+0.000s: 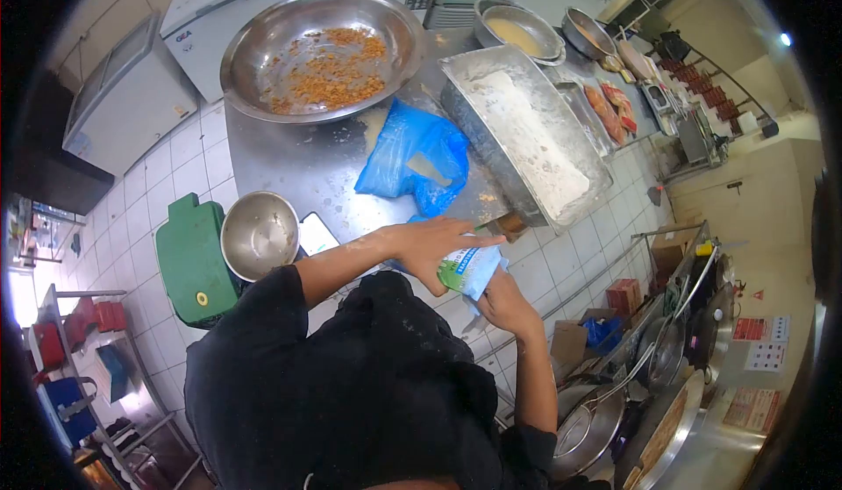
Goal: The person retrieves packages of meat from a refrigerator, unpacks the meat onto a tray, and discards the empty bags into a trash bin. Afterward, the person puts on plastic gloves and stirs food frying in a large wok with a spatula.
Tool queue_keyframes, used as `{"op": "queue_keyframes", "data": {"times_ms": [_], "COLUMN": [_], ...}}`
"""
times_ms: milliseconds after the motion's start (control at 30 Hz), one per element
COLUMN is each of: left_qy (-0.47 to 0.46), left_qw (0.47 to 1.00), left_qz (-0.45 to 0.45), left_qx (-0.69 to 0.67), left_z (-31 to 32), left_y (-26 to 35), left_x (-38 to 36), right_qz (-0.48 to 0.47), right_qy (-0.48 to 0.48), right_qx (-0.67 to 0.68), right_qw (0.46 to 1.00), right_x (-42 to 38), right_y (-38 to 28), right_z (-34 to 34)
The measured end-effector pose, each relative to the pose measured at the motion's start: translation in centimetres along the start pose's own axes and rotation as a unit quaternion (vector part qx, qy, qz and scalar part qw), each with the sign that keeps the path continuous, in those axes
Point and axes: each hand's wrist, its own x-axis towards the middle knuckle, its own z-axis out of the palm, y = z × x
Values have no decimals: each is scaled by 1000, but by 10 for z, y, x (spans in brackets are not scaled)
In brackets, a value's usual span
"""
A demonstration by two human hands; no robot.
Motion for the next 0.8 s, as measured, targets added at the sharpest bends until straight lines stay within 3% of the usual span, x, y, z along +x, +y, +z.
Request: {"op": "queue_keyframes", "data": {"times_ms": [133, 267, 367, 500, 533, 633, 800], "left_qy": [35, 33, 38, 39, 34, 22, 21], "left_qw": [999, 996, 997, 992, 992, 991, 996], "left_qz": [18, 50, 42, 56, 56, 51, 34], "left_qx": [33, 71, 58, 108, 110, 124, 74], "left_z": [2, -16, -28, -38, -38, -41, -21], "left_y": [-8, -6, -4, -5, -3, -2, -19], "left_x": [-6, -4, 1, 5, 8, 18, 20], "right_qz": [-15, -92, -3, -111, -54, 12, 3], "right_qy": [-49, -56, -111, -36, -104, -63, -39], "right_qx": [18, -126, -164, -288, -319, -268, -237], "right_qw": [999, 986, 980, 950, 941, 961, 971], "right_x": [7, 20, 36, 43, 49, 54, 56], "right_y": [14, 15, -3, 22, 11, 2, 23], "right_z": [3, 16, -3, 14, 9, 7, 12]}}
